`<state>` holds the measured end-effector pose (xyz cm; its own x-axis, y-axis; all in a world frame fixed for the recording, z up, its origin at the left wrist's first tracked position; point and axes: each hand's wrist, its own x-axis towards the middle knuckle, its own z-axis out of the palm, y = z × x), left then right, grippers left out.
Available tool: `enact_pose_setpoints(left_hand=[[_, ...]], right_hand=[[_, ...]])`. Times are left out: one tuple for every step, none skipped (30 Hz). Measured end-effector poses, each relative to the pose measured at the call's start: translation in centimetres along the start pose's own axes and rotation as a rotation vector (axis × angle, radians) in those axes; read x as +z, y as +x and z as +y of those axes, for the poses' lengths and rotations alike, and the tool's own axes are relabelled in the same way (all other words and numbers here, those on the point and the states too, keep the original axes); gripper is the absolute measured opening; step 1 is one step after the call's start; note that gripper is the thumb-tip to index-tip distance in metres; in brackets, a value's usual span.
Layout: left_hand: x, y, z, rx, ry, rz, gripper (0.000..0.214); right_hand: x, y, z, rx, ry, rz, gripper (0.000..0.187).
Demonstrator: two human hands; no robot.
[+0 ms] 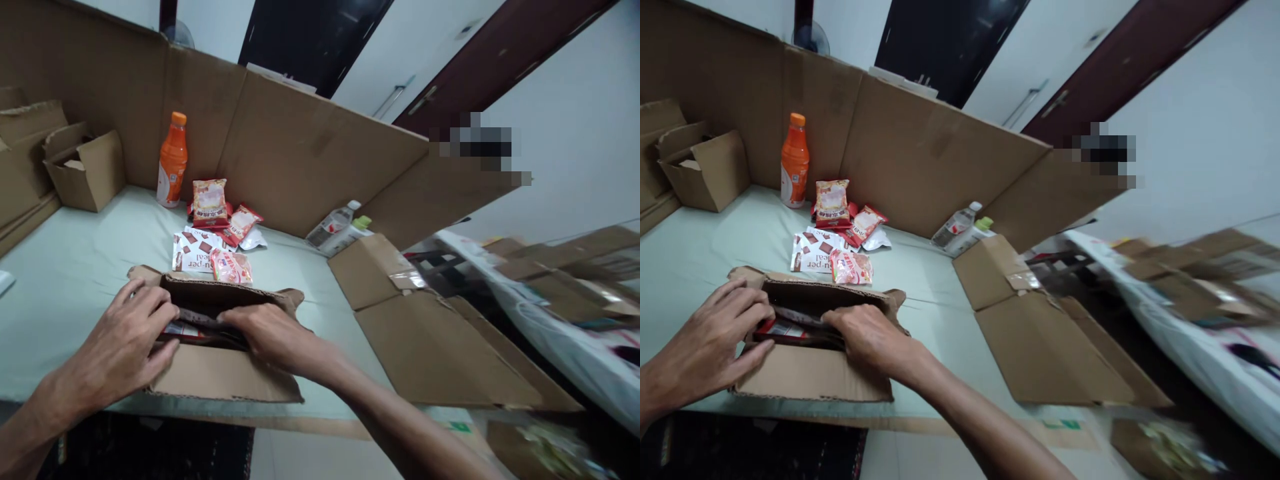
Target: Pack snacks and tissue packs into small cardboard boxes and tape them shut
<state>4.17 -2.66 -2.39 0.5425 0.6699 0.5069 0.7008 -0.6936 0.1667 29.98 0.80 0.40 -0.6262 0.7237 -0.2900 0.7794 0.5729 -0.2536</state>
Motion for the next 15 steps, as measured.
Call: enact_pose_setpoints(left_hand=[[0.1, 0.0, 0.1, 0.012, 0.012, 0.018, 0.023], [0.2, 0.1, 0.1, 0.032, 0.017, 0.019, 0.027], [0.3, 0.1, 0.1, 0.06, 0.015, 0.009, 0.03], [0.4, 0.2, 0.0, 0.083, 0.01, -0.013, 0.032], [0.5, 0.2, -0.1, 0.098, 0.004, -0.04, 0.032], [0.6, 0.3, -0.2, 0.108, -0.007, -0.064, 0.032], [0.7, 0.4, -0.3, 0.113, -0.018, -0.085, 0.034], [0.7, 0.4, -0.4, 0.114, -0.025, -0.097, 0.035], [0.8, 0.4, -0.5, 0.109, -0.031, -0.104, 0.036], [0.9, 0.4, -0.6, 0.1, -0.038, -0.104, 0.037], [1.0, 0.3, -0.6, 0.091, -0.048, -0.099, 0.036], [1.1, 0.2, -0.6, 0.076, -0.06, -0.093, 0.035], [1.2, 0.0, -0.5, 0.057, -0.071, -0.086, 0.033], [1.3, -0.1, -0.5, 0.038, -0.083, -0.078, 0.032], [1.4, -0.3, -0.4, 0.021, -0.093, -0.072, 0.031]], right_hand=[[0.2, 0.1, 0.2, -0.022, 0.045, -0.044, 0.059], [0.3, 0.1, 0.2, -0.039, 0.072, -0.072, 0.061], [0.4, -0.3, 0.3, -0.05, 0.082, -0.074, 0.061], [0.3, -0.8, 0.4, -0.064, 0.087, -0.044, 0.058], [0.1, -1.6, 0.5, -0.089, 0.097, 0.026, 0.053], [-0.3, -2.4, 0.8, -0.116, 0.121, 0.136, 0.048], [-0.8, -3.2, 1.3, -0.132, 0.16, 0.281, 0.042], [-1.4, -3.9, 2.2, -0.125, 0.21, 0.444, 0.036], [-2.0, -4.3, 3.4, -0.096, 0.264, 0.609, 0.03], [-2.5, -4.2, 4.9, -0.048, 0.312, 0.749, 0.026], [-2.8, -3.7, 6.6, 0.015, 0.345, 0.845, 0.025], [-2.8, -2.8, 8.5, 0.078, 0.355, 0.874, 0.026], [-2.6, -1.5, 10.3, 0.122, 0.347, 0.833, 0.029], [-2.1, 0.1, 12.0, 0.148, 0.324, 0.736, 0.031], [-1.4, 1.8, 13.4, 0.148, 0.296, 0.621, 0.031]])
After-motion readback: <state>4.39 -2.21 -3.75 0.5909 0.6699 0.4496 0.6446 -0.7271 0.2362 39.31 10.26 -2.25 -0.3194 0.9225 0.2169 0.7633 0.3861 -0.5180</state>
